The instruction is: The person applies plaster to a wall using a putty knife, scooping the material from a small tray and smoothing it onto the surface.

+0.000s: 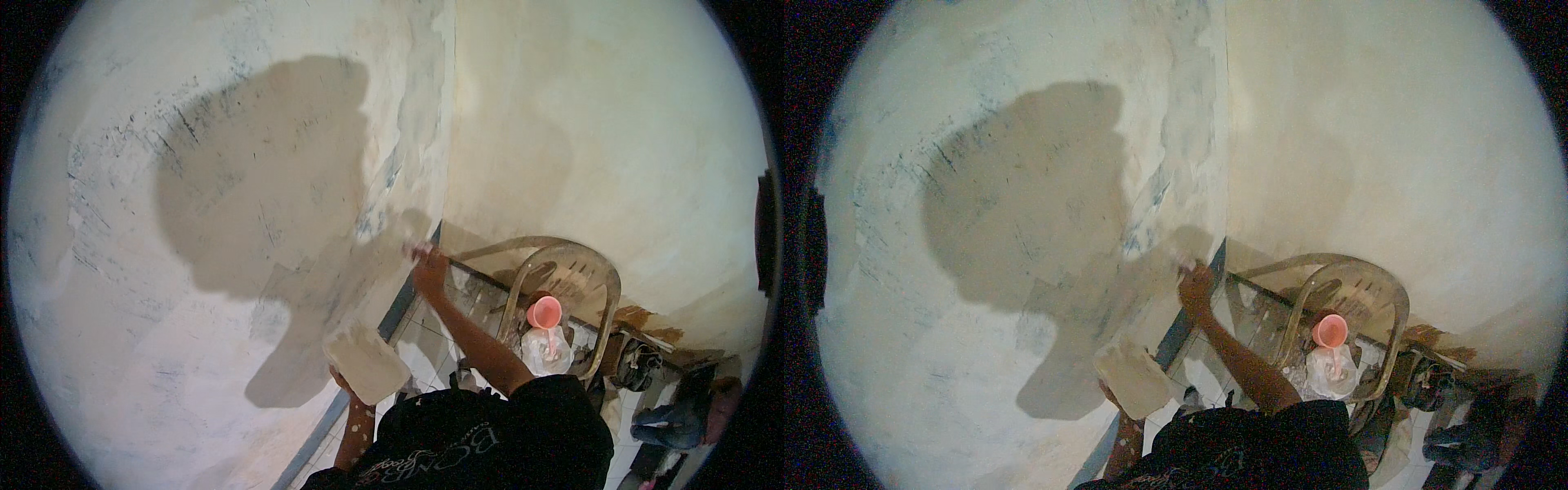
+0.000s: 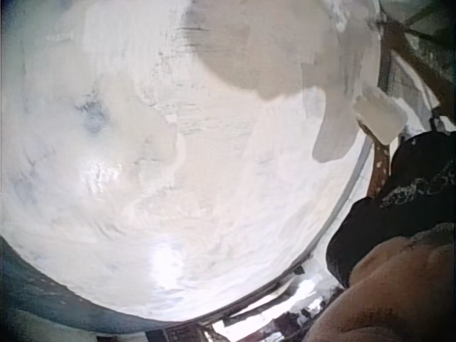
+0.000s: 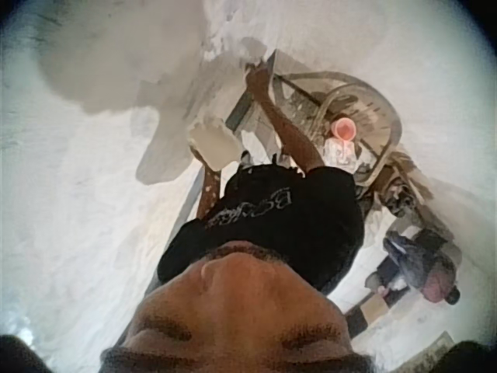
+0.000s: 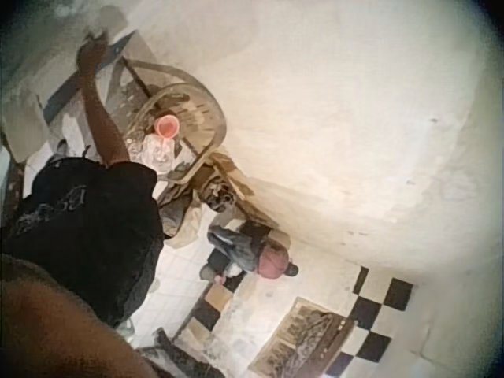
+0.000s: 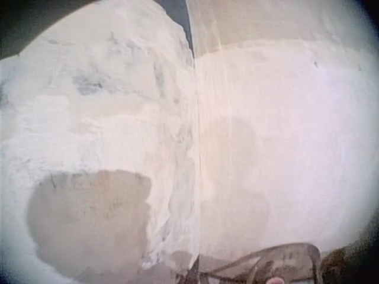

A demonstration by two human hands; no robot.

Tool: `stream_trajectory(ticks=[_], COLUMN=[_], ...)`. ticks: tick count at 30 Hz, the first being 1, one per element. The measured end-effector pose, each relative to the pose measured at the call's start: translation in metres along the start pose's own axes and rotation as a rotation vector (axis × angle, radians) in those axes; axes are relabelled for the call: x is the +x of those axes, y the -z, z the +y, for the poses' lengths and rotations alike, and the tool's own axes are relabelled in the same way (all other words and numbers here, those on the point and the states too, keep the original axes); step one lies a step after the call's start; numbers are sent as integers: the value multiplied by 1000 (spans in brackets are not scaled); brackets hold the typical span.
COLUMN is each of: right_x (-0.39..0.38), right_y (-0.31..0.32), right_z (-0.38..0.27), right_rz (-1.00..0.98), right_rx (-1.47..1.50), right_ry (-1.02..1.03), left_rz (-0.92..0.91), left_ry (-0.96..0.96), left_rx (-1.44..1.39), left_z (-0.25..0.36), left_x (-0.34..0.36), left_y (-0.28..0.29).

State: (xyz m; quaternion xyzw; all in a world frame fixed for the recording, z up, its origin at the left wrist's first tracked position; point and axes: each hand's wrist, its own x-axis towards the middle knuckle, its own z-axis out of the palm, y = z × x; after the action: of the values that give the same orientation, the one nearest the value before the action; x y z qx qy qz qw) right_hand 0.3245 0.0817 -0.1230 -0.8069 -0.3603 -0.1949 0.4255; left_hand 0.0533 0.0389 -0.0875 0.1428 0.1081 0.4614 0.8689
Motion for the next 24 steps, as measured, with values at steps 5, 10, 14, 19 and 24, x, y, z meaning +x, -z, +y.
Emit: stream_trajectory(ticks=[5, 10, 14, 19, 24], right_x=[117, 37, -3, 76, 33], right_y=[9, -15, 16, 23, 10], right_z=[-16, -82, -86, -64, -134], right_rz=[284, 456, 128, 448, 286], right_rx=[433, 114, 548, 782, 262], right_ry=[-39, 225, -164, -398, 111], left_rz=[52, 4, 54, -7, 60], left_ry=[-2, 33, 74, 114, 169], left_rx=[-57, -65, -25, -31, -99], left_z=[7, 5, 14, 12, 20], left_x=[-6, -4, -4, -2, -9], left_y=[7, 37, 25, -6, 14])
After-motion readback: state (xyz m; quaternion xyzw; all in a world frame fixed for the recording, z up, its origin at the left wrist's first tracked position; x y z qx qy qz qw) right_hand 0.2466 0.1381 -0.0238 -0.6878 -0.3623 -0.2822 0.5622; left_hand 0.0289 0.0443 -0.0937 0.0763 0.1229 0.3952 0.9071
